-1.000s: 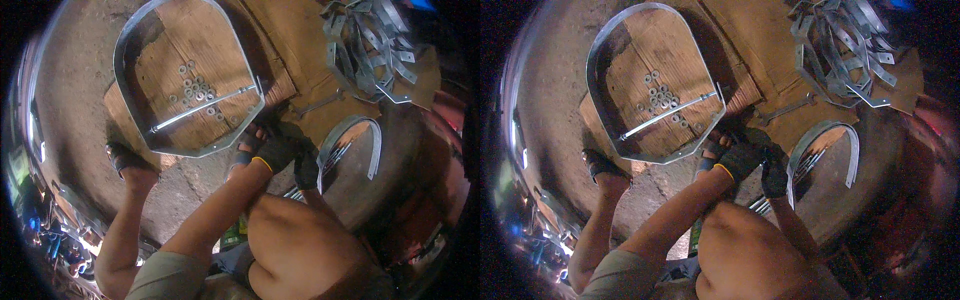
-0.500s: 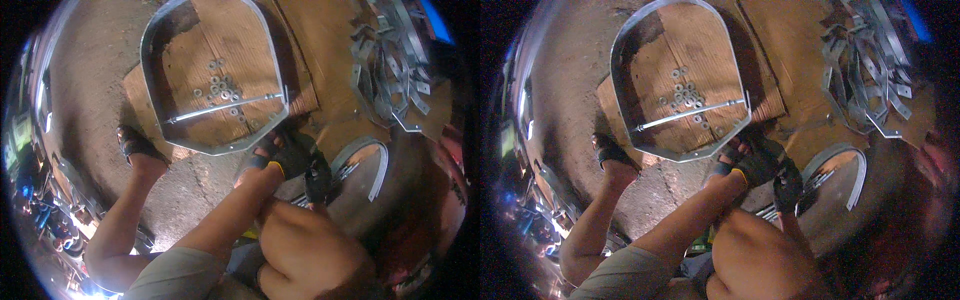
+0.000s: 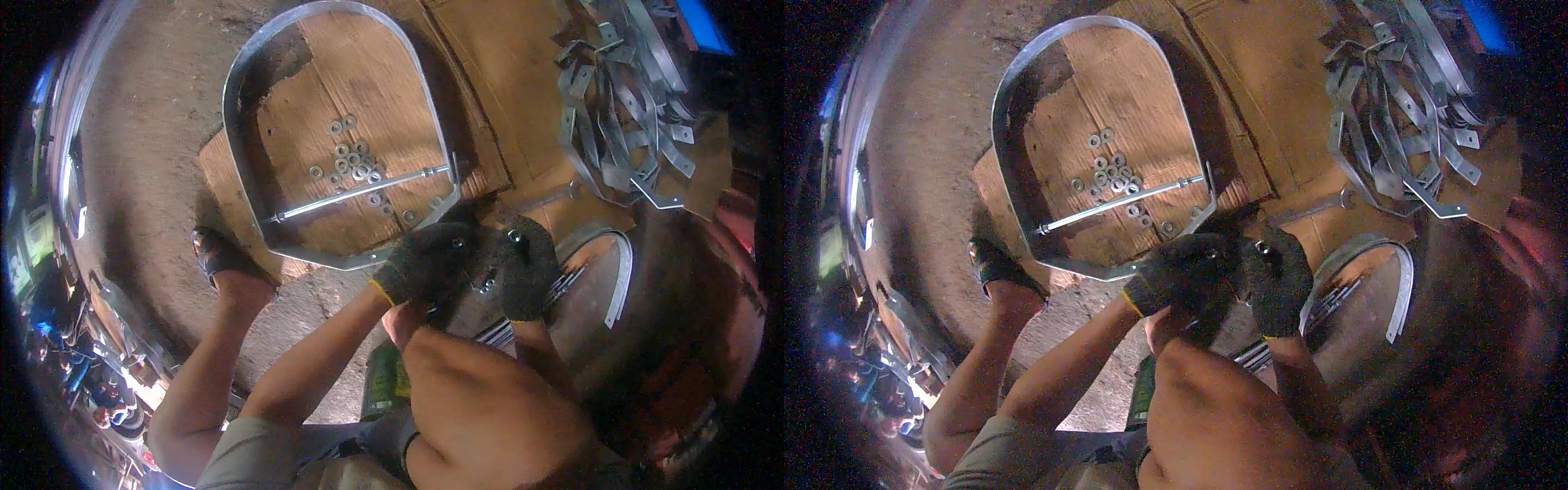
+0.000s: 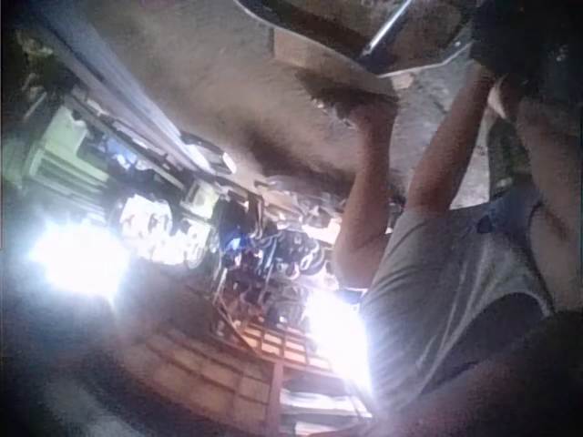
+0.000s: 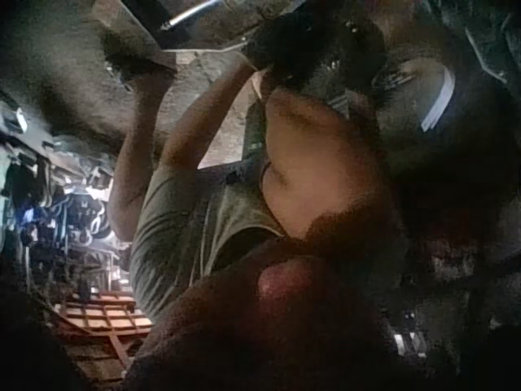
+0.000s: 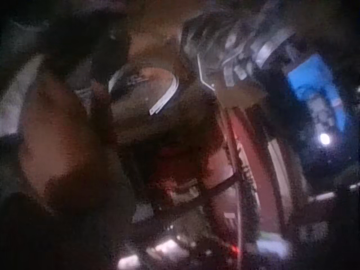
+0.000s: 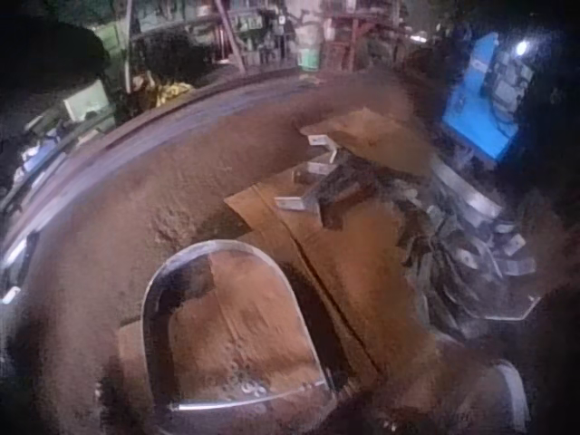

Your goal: The person sits on the floor and assembles a U-shaped metal frame by inserting a metal rod through its ends. They use a wrench to tighten nuts onto the rod, securing the assembly. The person handles washers and nuts from a pile on the floor and adjusts the frame's position during the process.

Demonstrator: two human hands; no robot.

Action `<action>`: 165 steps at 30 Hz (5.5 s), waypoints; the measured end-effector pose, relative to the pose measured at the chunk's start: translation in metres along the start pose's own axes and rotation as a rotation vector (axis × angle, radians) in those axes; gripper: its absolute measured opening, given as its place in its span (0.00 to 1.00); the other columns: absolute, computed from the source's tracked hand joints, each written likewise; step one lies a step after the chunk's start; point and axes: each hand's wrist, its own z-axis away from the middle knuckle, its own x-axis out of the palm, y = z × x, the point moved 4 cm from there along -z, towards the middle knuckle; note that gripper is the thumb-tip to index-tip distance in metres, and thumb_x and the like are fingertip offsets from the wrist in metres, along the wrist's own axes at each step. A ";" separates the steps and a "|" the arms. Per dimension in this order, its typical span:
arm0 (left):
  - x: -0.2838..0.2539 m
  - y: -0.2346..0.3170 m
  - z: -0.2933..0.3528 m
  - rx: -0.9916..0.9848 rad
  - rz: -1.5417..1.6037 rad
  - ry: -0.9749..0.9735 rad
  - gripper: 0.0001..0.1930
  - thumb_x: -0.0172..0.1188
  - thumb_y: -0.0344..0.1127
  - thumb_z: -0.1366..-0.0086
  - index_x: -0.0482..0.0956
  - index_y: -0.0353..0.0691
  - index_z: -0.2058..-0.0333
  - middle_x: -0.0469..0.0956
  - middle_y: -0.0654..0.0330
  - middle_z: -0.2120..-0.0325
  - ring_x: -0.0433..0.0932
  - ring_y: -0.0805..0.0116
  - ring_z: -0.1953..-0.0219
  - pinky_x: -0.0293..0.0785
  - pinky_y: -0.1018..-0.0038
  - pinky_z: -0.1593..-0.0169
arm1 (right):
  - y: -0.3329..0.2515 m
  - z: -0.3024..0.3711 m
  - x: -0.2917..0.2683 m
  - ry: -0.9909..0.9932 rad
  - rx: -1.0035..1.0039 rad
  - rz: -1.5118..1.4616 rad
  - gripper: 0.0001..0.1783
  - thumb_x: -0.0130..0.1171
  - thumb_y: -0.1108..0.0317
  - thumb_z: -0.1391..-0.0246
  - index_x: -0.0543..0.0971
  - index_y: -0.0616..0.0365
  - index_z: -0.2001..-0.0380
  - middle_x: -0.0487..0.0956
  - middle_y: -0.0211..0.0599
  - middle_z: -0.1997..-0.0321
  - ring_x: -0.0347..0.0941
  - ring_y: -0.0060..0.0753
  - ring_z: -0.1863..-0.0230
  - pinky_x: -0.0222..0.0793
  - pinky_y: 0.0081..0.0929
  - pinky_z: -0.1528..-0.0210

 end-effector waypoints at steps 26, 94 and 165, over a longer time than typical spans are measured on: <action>-0.033 0.024 0.019 -0.092 0.705 0.076 0.22 0.63 0.32 0.29 0.75 0.35 0.38 0.78 0.54 0.42 0.76 0.65 0.41 0.74 0.67 0.37 | -0.050 -0.014 0.035 -0.027 -0.113 0.037 0.15 0.67 0.77 0.41 0.82 0.65 0.50 0.84 0.38 0.52 0.80 0.29 0.53 0.79 0.28 0.50; -0.110 -0.027 -0.043 -0.077 -1.042 0.248 0.10 0.58 0.43 0.32 0.87 0.51 0.63 0.84 0.52 0.65 0.86 0.50 0.61 0.81 0.54 0.60 | 0.077 -0.143 0.063 -0.364 0.109 0.145 0.12 0.66 0.68 0.39 0.86 0.60 0.54 0.87 0.38 0.55 0.82 0.32 0.53 0.76 0.31 0.48; -0.111 -0.038 -0.044 -0.038 -1.123 0.239 0.09 0.58 0.42 0.32 0.87 0.54 0.60 0.84 0.54 0.64 0.86 0.51 0.62 0.81 0.54 0.62 | 0.065 -0.143 0.067 -0.439 -0.073 0.405 0.15 0.60 0.74 0.41 0.82 0.61 0.50 0.85 0.44 0.54 0.82 0.41 0.52 0.77 0.36 0.47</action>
